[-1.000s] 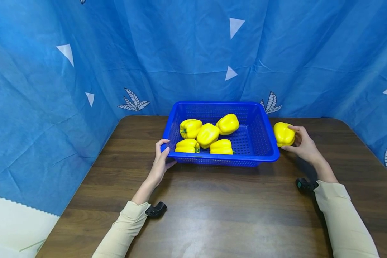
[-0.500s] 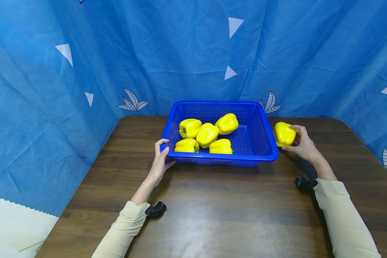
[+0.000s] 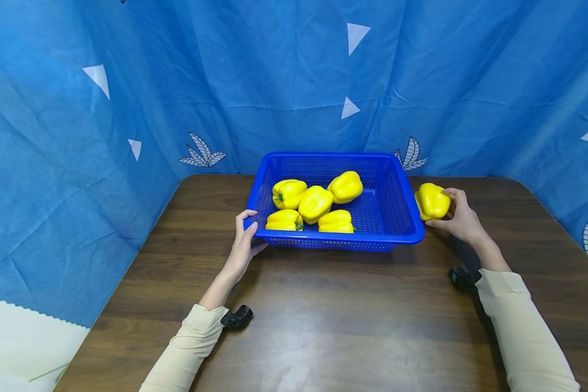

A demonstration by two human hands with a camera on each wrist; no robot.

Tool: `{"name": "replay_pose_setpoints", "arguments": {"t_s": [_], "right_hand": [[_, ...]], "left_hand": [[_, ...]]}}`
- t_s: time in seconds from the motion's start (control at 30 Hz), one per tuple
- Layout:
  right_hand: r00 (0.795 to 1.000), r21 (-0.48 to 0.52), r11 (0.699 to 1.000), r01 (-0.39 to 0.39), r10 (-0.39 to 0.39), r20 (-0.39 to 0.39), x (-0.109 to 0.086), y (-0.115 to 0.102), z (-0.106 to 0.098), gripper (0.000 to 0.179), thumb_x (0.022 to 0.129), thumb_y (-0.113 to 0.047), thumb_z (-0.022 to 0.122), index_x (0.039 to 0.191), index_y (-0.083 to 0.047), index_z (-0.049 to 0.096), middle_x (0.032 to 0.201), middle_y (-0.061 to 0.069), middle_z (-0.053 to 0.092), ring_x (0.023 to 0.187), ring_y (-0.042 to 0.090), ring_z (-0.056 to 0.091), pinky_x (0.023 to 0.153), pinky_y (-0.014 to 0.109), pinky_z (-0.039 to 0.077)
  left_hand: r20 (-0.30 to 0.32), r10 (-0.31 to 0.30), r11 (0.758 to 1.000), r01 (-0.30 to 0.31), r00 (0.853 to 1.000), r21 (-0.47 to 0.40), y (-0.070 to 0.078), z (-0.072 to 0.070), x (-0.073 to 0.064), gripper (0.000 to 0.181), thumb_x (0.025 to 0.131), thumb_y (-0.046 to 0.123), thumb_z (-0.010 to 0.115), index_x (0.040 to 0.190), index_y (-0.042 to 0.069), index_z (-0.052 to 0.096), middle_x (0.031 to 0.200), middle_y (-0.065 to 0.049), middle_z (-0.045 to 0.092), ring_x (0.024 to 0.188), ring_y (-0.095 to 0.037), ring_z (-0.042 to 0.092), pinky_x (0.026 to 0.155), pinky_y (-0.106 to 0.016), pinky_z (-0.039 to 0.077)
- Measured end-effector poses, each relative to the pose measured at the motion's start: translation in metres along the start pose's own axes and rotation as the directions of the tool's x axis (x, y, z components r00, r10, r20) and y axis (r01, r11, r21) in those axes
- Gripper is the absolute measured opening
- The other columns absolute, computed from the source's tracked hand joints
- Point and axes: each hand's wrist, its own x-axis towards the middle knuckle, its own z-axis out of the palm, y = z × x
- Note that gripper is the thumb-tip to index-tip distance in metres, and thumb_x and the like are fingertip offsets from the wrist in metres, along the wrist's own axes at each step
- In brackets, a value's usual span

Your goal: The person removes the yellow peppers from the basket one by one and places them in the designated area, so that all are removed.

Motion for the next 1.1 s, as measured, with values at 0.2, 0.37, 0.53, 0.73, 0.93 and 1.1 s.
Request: {"name": "replay_pose_setpoints", "arguments": {"t_s": [0.2, 0.37, 0.53, 0.73, 0.93, 1.1], "right_hand": [[1.0, -0.03, 0.999, -0.03, 0.03, -0.009, 0.0, 0.0004, 0.0002, 0.077, 0.09, -0.032, 0.059, 0.138, -0.001, 0.008, 0.14, 0.033, 0.022, 0.108, 0.044, 0.035, 0.087, 0.053, 0.039], [0.999, -0.028, 0.999, -0.035, 0.035, -0.006, 0.0, -0.0008, 0.0003, 0.077, 0.091, -0.034, 0.057, 0.139, -0.001, 0.008, 0.14, 0.034, 0.022, 0.108, 0.045, 0.035, 0.089, 0.058, 0.038], [0.999, -0.043, 0.998, -0.038, 0.038, -0.008, 0.0015, -0.0023, 0.002, 0.079, 0.09, -0.035, 0.057, 0.142, -0.003, 0.007, 0.135, 0.035, 0.025, 0.106, 0.046, 0.035, 0.089, 0.061, 0.037], [0.999, -0.054, 0.998, -0.04, 0.04, -0.003, 0.003, -0.0031, 0.0037, 0.081, 0.09, -0.036, 0.057, 0.145, -0.006, 0.006, 0.136, 0.033, 0.026, 0.106, 0.046, 0.036, 0.091, 0.063, 0.037], [0.998, -0.051, 0.997, -0.057, 0.058, 0.018, 0.0033, -0.0039, 0.0042, 0.087, 0.089, -0.039, 0.058, 0.148, -0.008, 0.002, 0.14, 0.033, 0.024, 0.109, 0.047, 0.035, 0.095, 0.068, 0.033], [0.998, -0.054, 0.997, -0.049, 0.05, 0.029, 0.0036, -0.0044, 0.0039, 0.089, 0.089, -0.039, 0.058, 0.148, -0.007, 0.0, 0.139, 0.034, 0.023, 0.109, 0.047, 0.035, 0.095, 0.068, 0.033]], "left_hand": [[0.003, 0.01, 1.0, -0.01, 1.0, 0.001, 0.0001, 0.0002, 0.0003, 0.029, 0.099, 0.029, 0.032, 0.126, 0.026, 0.022, 0.149, -0.01, 0.004, 0.135, -0.041, 0.025, 0.101, -0.065, 0.034], [0.007, 0.016, 1.0, -0.016, 1.0, 0.002, 0.0001, 0.0, 0.0003, 0.029, 0.099, 0.03, 0.032, 0.127, 0.026, 0.022, 0.149, -0.009, 0.003, 0.135, -0.041, 0.024, 0.101, -0.065, 0.033], [0.011, 0.016, 1.0, -0.016, 1.0, 0.005, -0.0001, -0.0003, 0.0, 0.031, 0.099, 0.03, 0.032, 0.128, 0.025, 0.021, 0.149, -0.009, 0.003, 0.135, -0.041, 0.024, 0.101, -0.065, 0.033], [0.008, 0.016, 1.0, -0.016, 1.0, 0.005, -0.0004, -0.0005, 0.0, 0.029, 0.099, 0.03, 0.032, 0.127, 0.025, 0.021, 0.149, -0.009, 0.003, 0.135, -0.041, 0.024, 0.102, -0.065, 0.033], [0.008, 0.015, 1.0, -0.015, 1.0, 0.002, -0.0013, -0.0004, 0.0003, 0.029, 0.099, 0.031, 0.032, 0.126, 0.026, 0.022, 0.148, -0.009, 0.003, 0.135, -0.041, 0.025, 0.102, -0.065, 0.033], [0.001, 0.01, 1.0, -0.01, 1.0, -0.006, -0.0015, 0.0, 0.0, 0.028, 0.099, 0.031, 0.033, 0.125, 0.029, 0.023, 0.149, -0.009, 0.004, 0.135, -0.041, 0.025, 0.102, -0.065, 0.033]]}}
